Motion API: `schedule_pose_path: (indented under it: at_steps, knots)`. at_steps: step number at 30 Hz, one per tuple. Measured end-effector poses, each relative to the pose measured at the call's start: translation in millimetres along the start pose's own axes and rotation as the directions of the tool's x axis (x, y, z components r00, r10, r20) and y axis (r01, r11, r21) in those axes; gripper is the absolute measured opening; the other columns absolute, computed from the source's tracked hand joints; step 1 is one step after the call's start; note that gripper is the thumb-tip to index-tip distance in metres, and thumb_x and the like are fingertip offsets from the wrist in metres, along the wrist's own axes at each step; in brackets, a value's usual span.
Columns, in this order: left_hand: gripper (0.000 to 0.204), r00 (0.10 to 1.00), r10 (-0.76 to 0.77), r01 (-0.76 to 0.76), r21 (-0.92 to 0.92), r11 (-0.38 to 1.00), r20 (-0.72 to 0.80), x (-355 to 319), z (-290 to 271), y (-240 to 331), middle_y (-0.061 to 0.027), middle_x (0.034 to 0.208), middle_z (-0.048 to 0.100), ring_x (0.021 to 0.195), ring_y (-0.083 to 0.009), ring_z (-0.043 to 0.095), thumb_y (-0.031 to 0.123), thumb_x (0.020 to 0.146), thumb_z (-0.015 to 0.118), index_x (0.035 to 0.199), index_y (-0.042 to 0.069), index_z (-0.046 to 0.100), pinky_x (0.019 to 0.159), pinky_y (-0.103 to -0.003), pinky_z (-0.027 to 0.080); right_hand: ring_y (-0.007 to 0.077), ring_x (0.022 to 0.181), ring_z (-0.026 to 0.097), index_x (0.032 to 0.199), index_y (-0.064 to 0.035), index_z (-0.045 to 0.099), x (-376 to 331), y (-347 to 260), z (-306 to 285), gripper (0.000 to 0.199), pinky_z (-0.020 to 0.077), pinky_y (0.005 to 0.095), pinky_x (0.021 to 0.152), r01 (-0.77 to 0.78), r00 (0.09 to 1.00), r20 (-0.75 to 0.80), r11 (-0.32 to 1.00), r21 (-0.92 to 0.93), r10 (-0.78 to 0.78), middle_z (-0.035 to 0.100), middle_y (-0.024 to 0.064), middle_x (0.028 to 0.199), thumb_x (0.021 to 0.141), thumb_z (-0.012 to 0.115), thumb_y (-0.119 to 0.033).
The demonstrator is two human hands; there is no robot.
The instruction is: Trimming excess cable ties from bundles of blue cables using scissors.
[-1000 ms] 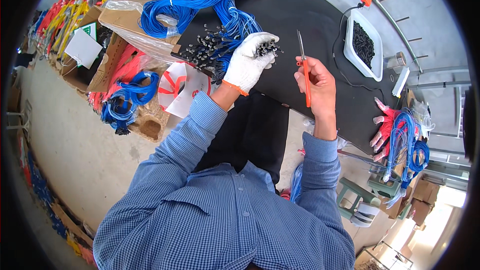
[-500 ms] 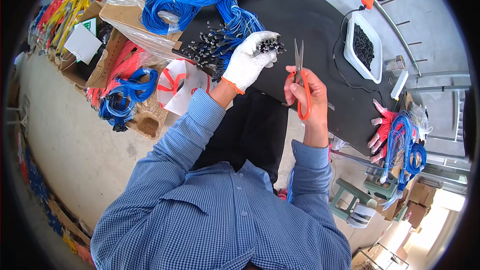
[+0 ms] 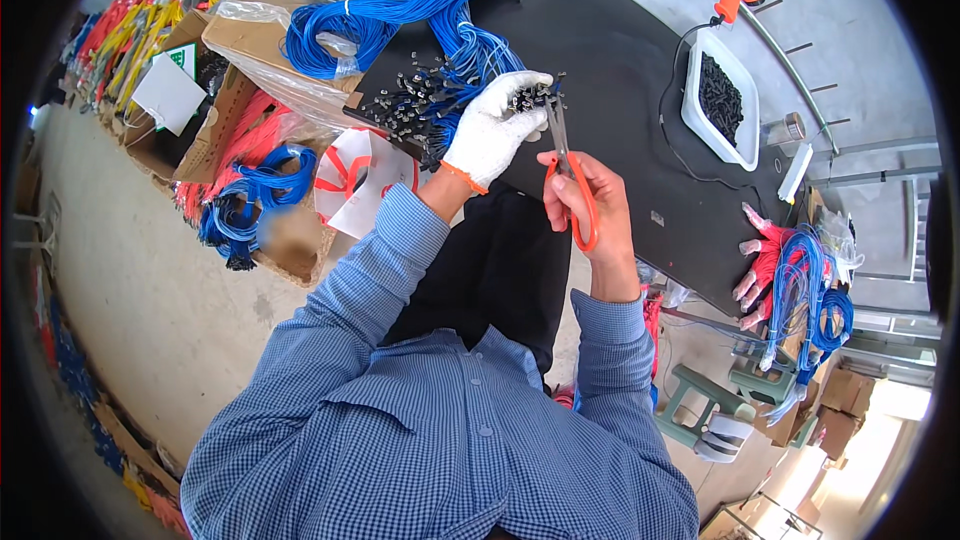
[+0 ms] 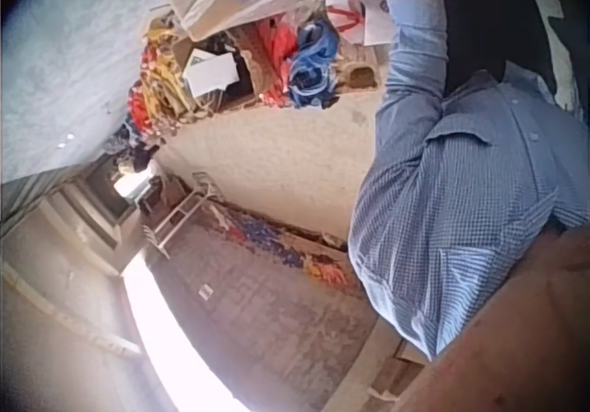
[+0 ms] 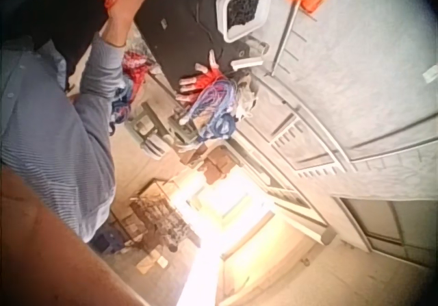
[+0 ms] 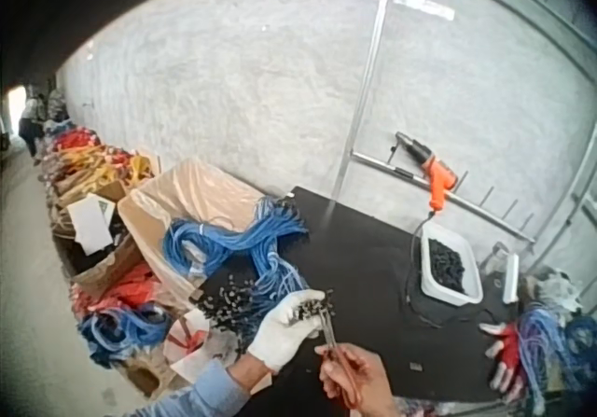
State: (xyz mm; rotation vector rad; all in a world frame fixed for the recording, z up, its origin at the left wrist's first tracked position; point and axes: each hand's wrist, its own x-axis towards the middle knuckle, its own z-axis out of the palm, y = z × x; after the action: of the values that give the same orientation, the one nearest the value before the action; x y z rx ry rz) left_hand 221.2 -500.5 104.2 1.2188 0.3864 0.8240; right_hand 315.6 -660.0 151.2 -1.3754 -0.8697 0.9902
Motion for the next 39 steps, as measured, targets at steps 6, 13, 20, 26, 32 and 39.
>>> schedule_pose_path:
  at_steps: [6, 13, 20, 26, 32, 39]
  knots:
    - [0.043, 0.999, -0.043, 0.043, -0.016, 0.999, -0.023, -3.0, 2.3, 8.3, -0.0045, 0.123, 0.069, 0.095, -0.0113, 0.07, 0.001, 0.096, 0.067, 0.138, 0.005, 0.061, 0.079, -0.025, 0.057, 0.0118, 0.054, 0.057, 0.122, 0.0078, 0.067, 4.4, 8.1, -8.7, 0.034, 0.045, 0.0244, 0.047, 0.004, 1.0, -0.016, 0.987, 0.159, -0.002, 0.063, 0.0057, 0.074, 0.097, 0.064, -0.016]
    - [0.046, 1.0, -0.022, 0.021, -0.076, 0.997, -0.013, -5.8, 2.0, 11.2, -0.0074, 0.127, 0.068, 0.097, -0.0135, 0.07, 0.001, 0.096, 0.066, 0.141, 0.004, 0.058, 0.08, -0.027, 0.057, 0.0173, 0.057, 0.06, 0.129, 0.0089, 0.064, 6.7, 21.1, -20.1, 0.048, 0.049, 0.0289, 0.05, -0.042, 0.994, 0.11, 0.92, 0.39, -0.002, 0.064, 0.0106, 0.077, 0.097, 0.063, -0.026]
    - [0.055, 0.999, 0.044, -0.044, 0.049, 0.998, -0.01, -13.7, 2.6, 9.0, -0.0082, 0.139, 0.061, 0.098, -0.0139, 0.068, -0.002, 0.096, 0.062, 0.149, 0.004, 0.05, 0.082, -0.027, 0.057, 0.0234, 0.074, 0.067, 0.139, 0.0088, 0.056, 8.3, 26.6, -24.6, 0.059, 0.0567, 0.0345, 0.064, -0.009, 0.982, 0.163, 0.847, 0.532, -0.092, 0.067, 0.0135, 0.089, 0.098, 0.061, -0.033]
    - [0.068, 0.968, 0.252, -0.229, 0.385, 0.894, -0.009, -20.8, -7.1, 13.5, -0.0098, 0.149, 0.053, 0.096, -0.0124, 0.065, -0.005, 0.094, 0.063, 0.157, 0.002, 0.038, 0.084, -0.028, 0.057, 0.0266, 0.087, 0.069, 0.143, 0.0083, 0.053, 6.5, 31.2, -24.6, 0.068, 0.0564, 0.0379, 0.082, 0.054, 0.97, 0.17, 0.84, 0.54, -0.172, 0.07, 0.0159, 0.098, 0.102, 0.054, -0.046]
    - [0.058, 0.818, 0.569, -0.336, 0.729, 0.597, -0.089, -40.8, 1.5, 35.8, -0.0174, 0.131, 0.063, 0.089, -0.0209, 0.07, 0.001, 0.09, 0.071, 0.145, 0.001, 0.052, 0.081, -0.031, 0.057, 0.0258, 0.089, 0.068, 0.145, 0.0082, 0.052, 1.5, 30.3, -19.6, 0.074, 0.0548, 0.037, 0.084, 0.116, 0.972, 0.135, 0.888, 0.444, -0.194, 0.071, 0.0166, 0.102, 0.103, 0.05, -0.054]
    - [0.026, 0.921, 0.38, -0.293, 0.785, 0.545, 0.079, -100.9, 26.2, 51.2, -0.0113, 0.101, 0.064, 0.082, -0.0271, 0.066, 0.013, 0.082, 0.082, 0.102, 0.006, 0.065, 0.068, -0.036, 0.055, 0.0169, 0.079, 0.064, 0.142, 0.0073, 0.055, -4.7, 24.3, -16.3, 0.066, 0.0486, 0.0271, 0.067, 0.228, 0.971, 0.015, 0.943, 0.241, -0.239, 0.067, 0.0106, 0.094, 0.104, 0.048, -0.046]
